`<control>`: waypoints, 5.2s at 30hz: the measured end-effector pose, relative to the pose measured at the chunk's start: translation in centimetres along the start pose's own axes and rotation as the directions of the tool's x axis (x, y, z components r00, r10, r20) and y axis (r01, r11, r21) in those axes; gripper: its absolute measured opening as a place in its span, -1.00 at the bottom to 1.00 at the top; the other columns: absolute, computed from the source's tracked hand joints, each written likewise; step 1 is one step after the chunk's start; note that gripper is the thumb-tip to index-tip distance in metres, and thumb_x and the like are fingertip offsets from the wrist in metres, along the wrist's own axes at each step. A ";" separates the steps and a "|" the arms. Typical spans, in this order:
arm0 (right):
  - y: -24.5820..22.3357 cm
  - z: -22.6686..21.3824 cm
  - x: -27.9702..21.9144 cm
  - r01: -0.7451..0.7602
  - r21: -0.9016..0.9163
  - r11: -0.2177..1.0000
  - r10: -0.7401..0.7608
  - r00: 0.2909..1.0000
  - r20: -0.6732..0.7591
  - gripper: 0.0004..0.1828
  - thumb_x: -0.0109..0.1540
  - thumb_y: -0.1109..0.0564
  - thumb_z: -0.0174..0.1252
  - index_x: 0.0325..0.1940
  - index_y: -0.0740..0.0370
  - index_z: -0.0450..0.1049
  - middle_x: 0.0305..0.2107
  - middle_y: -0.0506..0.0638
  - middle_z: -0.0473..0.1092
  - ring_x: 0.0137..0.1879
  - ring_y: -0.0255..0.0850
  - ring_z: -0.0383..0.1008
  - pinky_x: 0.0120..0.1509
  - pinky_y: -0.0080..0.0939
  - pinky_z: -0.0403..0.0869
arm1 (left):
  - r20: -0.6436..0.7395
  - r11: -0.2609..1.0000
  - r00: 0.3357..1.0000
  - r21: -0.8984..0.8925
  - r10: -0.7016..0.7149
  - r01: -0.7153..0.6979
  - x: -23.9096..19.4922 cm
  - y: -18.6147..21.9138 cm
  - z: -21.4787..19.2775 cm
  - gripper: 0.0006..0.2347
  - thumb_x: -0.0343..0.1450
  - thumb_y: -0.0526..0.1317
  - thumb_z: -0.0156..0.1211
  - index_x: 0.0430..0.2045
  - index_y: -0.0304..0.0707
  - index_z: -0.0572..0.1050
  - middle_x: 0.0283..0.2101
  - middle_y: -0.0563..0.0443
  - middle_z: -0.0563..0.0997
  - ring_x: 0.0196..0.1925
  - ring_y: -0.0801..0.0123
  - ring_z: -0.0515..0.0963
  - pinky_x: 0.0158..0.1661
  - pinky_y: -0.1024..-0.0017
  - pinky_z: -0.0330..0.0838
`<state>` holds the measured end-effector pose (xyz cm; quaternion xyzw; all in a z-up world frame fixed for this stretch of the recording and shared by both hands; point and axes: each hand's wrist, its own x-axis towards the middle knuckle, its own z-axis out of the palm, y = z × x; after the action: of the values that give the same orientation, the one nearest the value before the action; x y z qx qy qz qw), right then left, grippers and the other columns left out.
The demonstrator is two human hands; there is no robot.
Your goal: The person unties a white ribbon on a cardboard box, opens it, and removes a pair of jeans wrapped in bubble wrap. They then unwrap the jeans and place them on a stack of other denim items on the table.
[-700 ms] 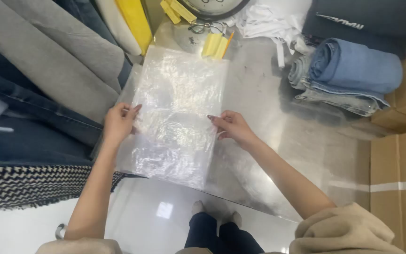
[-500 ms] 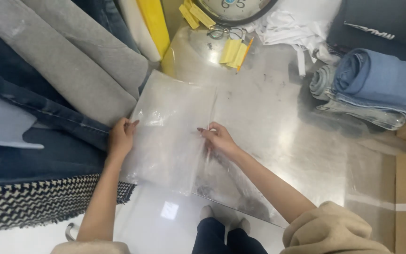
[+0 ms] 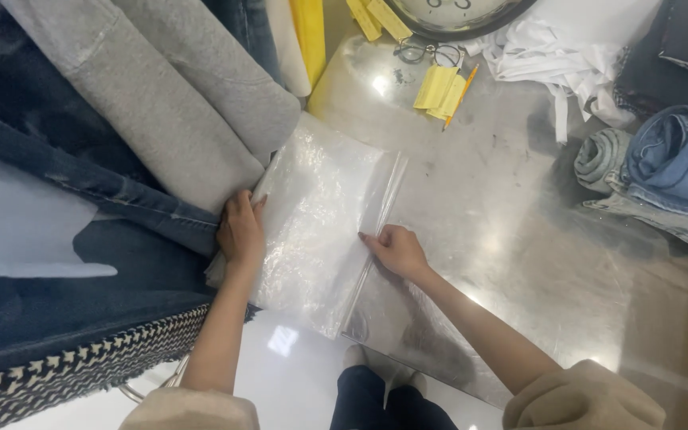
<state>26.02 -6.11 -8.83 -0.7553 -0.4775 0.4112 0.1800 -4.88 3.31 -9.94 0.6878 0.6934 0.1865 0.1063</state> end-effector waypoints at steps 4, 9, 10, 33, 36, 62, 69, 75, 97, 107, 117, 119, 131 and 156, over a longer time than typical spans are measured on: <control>-4.2 -3.1 -2.4 0.040 -0.270 0.962 -0.043 0.999 -0.003 -0.44 0.31 -0.35 0.26 -0.38 0.21 0.54 -0.43 0.25 0.62 -0.12 0.22 0.70 -0.10 0.10 0.57 | -0.172 0.995 0.981 0.057 0.092 -0.083 -2.3 2.2 -0.9 -0.67 0.64 0.02 0.16 0.19 -0.15 0.44 0.00 -0.14 0.51 0.11 -0.06 0.61 -0.18 -0.02 0.71; -5.2 0.2 -0.3 0.630 -0.450 0.633 -0.764 0.603 -0.229 -0.89 0.37 0.07 0.24 -0.18 0.10 0.62 -0.23 0.07 0.55 0.09 0.09 0.55 0.07 0.01 0.47 | 0.088 0.982 0.978 -0.019 0.190 -0.189 -10.0 7.9 -3.5 -0.54 0.67 0.08 -0.27 0.38 -0.08 0.41 0.52 -0.29 0.25 0.64 -0.29 0.02 0.42 -0.44 -0.04; -5.8 1.1 -0.6 0.631 -0.449 0.633 -0.764 0.602 -0.231 -0.89 0.37 0.07 0.24 -0.18 0.10 0.62 -0.23 0.07 0.55 0.09 0.09 0.55 0.07 0.01 0.47 | 0.087 0.982 0.978 -0.017 0.191 -0.190 -10.6 7.9 -2.6 -0.54 0.67 0.08 -0.27 0.38 -0.08 0.41 0.52 -0.29 0.25 0.64 -0.29 0.02 0.42 -0.44 -0.04; -4.4 -3.2 8.6 0.280 -0.737 0.615 -0.401 0.916 0.013 0.12 0.16 -0.75 0.07 0.72 -0.54 -0.09 0.69 0.08 -0.16 0.78 0.10 -0.34 0.70 0.65 -0.34 | 0.495 0.949 0.858 0.182 0.139 -0.259 -11.3 9.2 -4.2 0.09 0.27 0.66 -0.01 0.64 0.16 -0.20 0.67 -0.39 -0.41 0.61 -0.64 -0.48 0.29 -0.77 -0.46; -3.2 -5.3 5.2 0.257 -0.735 0.628 -0.387 0.922 -0.008 -0.12 0.43 -0.44 -0.03 0.77 -0.37 -0.16 0.67 0.26 -0.26 0.77 0.17 -0.45 0.64 0.69 -0.45 | 0.487 0.934 0.864 0.232 0.130 -0.272 -11.8 9.5 -3.9 0.10 0.26 0.69 -0.07 0.64 0.15 -0.20 0.68 -0.40 -0.39 0.62 -0.64 -0.48 0.29 -0.76 -0.47; 32.9 -29.4 -44.6 -0.046 -0.464 0.885 -0.398 0.443 -0.803 -0.46 0.33 0.33 0.26 0.42 0.15 0.50 0.36 0.27 0.42 0.61 0.26 0.23 0.66 0.36 0.20 | -0.193 0.645 0.733 -0.366 0.652 -0.671 -23.7 39.4 -1.0 -0.75 0.61 -0.19 0.16 0.16 -0.18 0.55 0.13 -0.17 0.59 0.19 -0.07 0.65 0.06 0.00 0.57; 40.0 -27.2 -53.6 0.179 0.039 0.983 0.003 0.197 -0.980 -0.62 0.48 0.40 0.02 0.40 0.42 0.28 0.17 0.34 0.37 0.33 0.28 0.44 0.35 0.30 0.45 | 0.261 0.553 0.659 -0.784 0.705 -0.282 -37.3 54.0 8.0 -0.63 0.55 -0.15 0.21 0.25 -0.27 0.48 0.18 -0.33 0.59 0.24 -0.16 0.64 0.13 -0.01 0.59; 43.4 -25.9 -54.7 0.414 0.860 0.299 0.697 0.520 -0.493 -0.05 0.45 -0.26 0.13 0.65 0.19 -0.24 0.45 0.32 0.10 0.55 0.21 0.26 0.54 0.33 0.41 | 0.718 0.724 0.382 -0.671 0.581 0.161 -47.1 60.0 15.6 -0.31 0.47 0.26 0.33 0.40 -0.13 0.32 0.29 -0.25 0.54 0.26 -0.06 0.64 -0.01 0.18 0.72; 41.4 -30.4 -54.7 0.349 0.841 -0.414 0.587 0.808 -0.046 0.53 0.11 -0.51 0.37 0.77 0.24 -0.42 0.55 0.30 -0.34 0.68 0.11 -0.22 0.62 0.28 0.18 | 0.867 0.746 0.182 -0.493 0.464 0.447 -54.3 62.0 2.0 0.05 0.34 0.45 0.26 0.49 -0.48 0.03 0.33 -0.71 0.36 0.22 -0.40 0.62 0.05 0.08 0.69; 43.0 -31.6 -54.7 0.294 0.940 -0.172 0.598 0.789 -0.138 0.40 0.19 -0.67 0.09 0.68 0.41 -0.24 0.39 0.25 -0.07 0.63 0.04 -0.05 0.62 0.19 0.16 | 0.870 0.675 0.118 -0.451 0.479 0.584 -53.7 65.3 -1.5 0.15 0.24 0.41 0.35 0.57 -0.42 -0.09 0.47 -0.68 0.12 0.46 -0.52 0.34 0.24 -0.10 0.50; 55.4 -45.0 -57.5 0.572 0.812 0.111 0.838 0.386 -0.387 0.52 0.22 -0.73 0.23 0.74 0.21 -0.46 0.61 0.42 -0.40 0.73 0.38 -0.26 0.67 0.56 0.01 | 0.860 0.681 0.098 -0.462 0.501 0.569 -52.0 66.1 -0.4 0.02 0.27 0.36 0.32 0.49 -0.40 0.07 0.20 -0.53 0.39 0.03 -0.32 0.70 -0.19 0.09 0.79; 51.0 -45.9 -58.3 0.532 0.828 0.179 0.827 0.374 -0.419 0.50 0.21 -0.65 0.32 0.74 0.20 -0.43 0.57 0.50 -0.32 0.69 0.45 -0.18 0.64 0.58 0.03 | 0.852 0.670 0.102 -0.472 0.513 0.573 -51.5 65.1 0.6 0.00 0.29 0.35 0.31 0.47 -0.42 0.07 0.18 -0.53 0.41 0.01 -0.30 0.72 -0.19 0.09 0.79; 40.0 -39.4 -53.8 0.530 0.808 0.257 0.567 0.595 -0.570 0.12 0.27 -0.45 0.11 0.70 -0.05 -0.28 0.53 0.61 -0.31 0.66 0.59 -0.14 0.66 0.59 -0.15 | 0.692 0.546 0.377 -0.719 0.615 0.430 -36.8 50.4 -0.7 -0.25 0.35 0.17 0.28 0.31 -0.49 0.33 0.05 -0.61 0.55 -0.02 -0.46 0.69 -0.21 -0.25 0.73; 20.8 -23.1 -37.7 -0.024 0.852 0.523 0.488 0.828 -0.276 -0.13 0.47 -0.17 -0.11 0.72 0.32 -0.17 0.65 0.31 -0.36 0.75 0.29 -0.27 0.70 0.34 0.07 | 0.850 0.599 0.488 -0.499 0.198 0.626 -23.4 25.4 -5.3 -0.17 0.40 0.38 0.04 0.58 -0.01 0.20 0.57 -0.41 0.22 0.48 -0.36 0.40 0.22 -0.10 0.52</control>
<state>48.50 -46.10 8.06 -0.7241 -0.0477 0.4037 0.5572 16.93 -20.90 2.57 0.4630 0.4882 0.0854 0.7348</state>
